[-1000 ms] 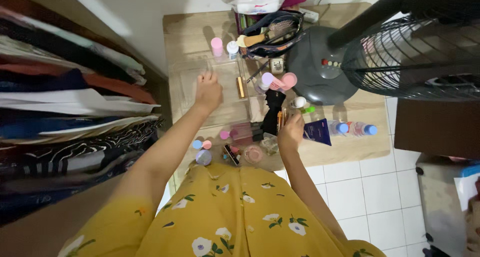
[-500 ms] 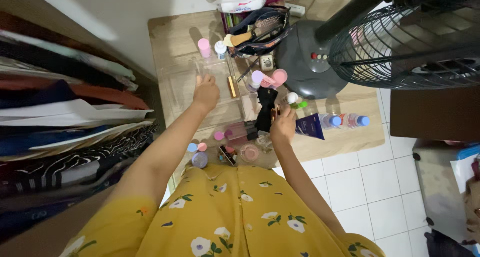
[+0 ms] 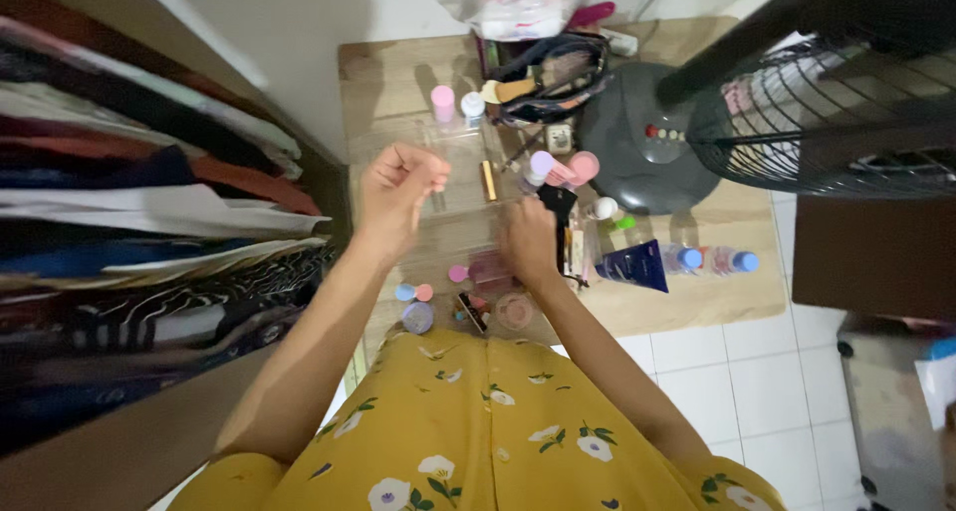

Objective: The person removes various cosmetic items from a clear plastic organizer on a table and places them on the table surface. They then pick up the items one by one and place them back into the organizer in a different arrangement. The items include bottles, tubes, and small containers.

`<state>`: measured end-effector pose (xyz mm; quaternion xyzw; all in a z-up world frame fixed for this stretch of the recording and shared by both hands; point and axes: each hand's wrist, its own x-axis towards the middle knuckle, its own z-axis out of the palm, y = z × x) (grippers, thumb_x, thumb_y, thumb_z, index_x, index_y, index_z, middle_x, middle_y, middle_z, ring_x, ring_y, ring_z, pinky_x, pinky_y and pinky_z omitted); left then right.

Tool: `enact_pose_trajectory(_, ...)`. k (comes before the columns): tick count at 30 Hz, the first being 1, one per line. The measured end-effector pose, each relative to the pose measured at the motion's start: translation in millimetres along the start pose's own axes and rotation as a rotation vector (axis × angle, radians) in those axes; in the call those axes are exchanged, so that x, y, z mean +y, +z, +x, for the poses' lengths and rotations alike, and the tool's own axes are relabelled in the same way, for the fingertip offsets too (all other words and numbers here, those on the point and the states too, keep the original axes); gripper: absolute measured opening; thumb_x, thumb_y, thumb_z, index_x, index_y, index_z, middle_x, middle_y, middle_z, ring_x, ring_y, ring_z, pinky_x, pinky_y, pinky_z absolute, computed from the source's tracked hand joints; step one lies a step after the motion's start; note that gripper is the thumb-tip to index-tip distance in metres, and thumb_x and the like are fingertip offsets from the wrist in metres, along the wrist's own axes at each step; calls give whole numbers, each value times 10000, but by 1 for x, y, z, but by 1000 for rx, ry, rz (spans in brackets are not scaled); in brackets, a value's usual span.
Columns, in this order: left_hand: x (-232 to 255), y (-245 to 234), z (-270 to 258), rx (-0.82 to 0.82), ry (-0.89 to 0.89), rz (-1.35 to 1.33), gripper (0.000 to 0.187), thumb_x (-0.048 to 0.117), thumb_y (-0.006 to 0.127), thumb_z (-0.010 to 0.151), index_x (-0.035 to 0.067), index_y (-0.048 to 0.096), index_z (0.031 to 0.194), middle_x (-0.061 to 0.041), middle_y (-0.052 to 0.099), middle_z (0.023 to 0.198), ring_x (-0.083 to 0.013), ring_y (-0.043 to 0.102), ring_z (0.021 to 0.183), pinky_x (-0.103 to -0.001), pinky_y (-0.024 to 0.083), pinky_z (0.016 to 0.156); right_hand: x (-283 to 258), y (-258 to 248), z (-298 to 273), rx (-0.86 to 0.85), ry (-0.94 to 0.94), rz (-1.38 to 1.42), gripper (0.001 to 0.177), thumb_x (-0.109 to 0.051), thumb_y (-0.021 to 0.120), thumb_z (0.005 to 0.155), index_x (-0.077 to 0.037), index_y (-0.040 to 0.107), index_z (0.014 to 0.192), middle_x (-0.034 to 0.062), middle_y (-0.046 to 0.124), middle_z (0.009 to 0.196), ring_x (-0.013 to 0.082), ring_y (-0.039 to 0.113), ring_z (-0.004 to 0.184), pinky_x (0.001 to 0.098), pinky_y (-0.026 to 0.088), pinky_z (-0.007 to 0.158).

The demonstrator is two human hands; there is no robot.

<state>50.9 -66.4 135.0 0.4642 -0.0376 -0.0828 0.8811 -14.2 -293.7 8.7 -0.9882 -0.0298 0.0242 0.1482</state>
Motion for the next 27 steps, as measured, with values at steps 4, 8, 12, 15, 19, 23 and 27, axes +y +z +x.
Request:
enact_pose_trajectory(4,50,39,-29,-41,151,78,126,-63,702,984,25,612,993,-99,730,975,-121,666,851,-276,545,795,-21,39,50,291,-185,17,484,-113,654,828,31,628,1289,228,623,1239,380,617,1076,461,519,859)
enact_pose_trajectory(8,74,65,-44,-62,171,61,148,-63,709,970,22,618,1049,-111,746,996,-134,693,879,-290,564,811,-30,74,85,135,27,81,414,-126,664,869,11,626,1258,197,669,1152,354,648,1012,452,532,813)
enact_pose_trajectory(12,85,69,-59,-82,45,-114,170,-24,679,1004,26,619,1155,-112,736,1036,-146,715,930,-284,566,812,-31,89,93,15,130,147,431,-168,678,856,-1,616,1248,199,681,1115,365,661,980,466,534,786)
enact_pose_trajectory(15,89,64,-67,-93,-33,-179,222,15,651,1031,20,620,1251,-134,749,1070,-143,711,918,-285,574,841,-31,90,98,-23,150,162,446,-199,689,845,-10,608,1241,201,689,1087,373,671,956,476,536,766)
enact_pose_trajectory(19,92,53,-77,-132,-96,-271,296,30,641,1037,7,621,1332,-137,750,1101,-148,713,949,-295,572,875,-35,88,101,-29,174,167,468,-241,703,831,-22,598,1231,203,701,1049,383,685,923,490,539,740)
enact_pose_trajectory(23,93,45,-85,-134,-152,-300,296,21,637,1034,0,636,1329,-136,750,1118,-153,713,972,-307,575,919,-43,80,103,-7,185,172,491,-283,717,818,-34,588,1222,206,712,1011,394,698,891,503,542,714)
enact_pose_trajectory(27,90,39,-87,-115,-196,-308,271,-1,659,1012,-3,669,1283,-138,749,1116,-164,712,980,-305,575,928,-52,61,103,68,195,154,517,-325,731,804,-47,578,1212,208,724,973,404,711,859,517,545,687)
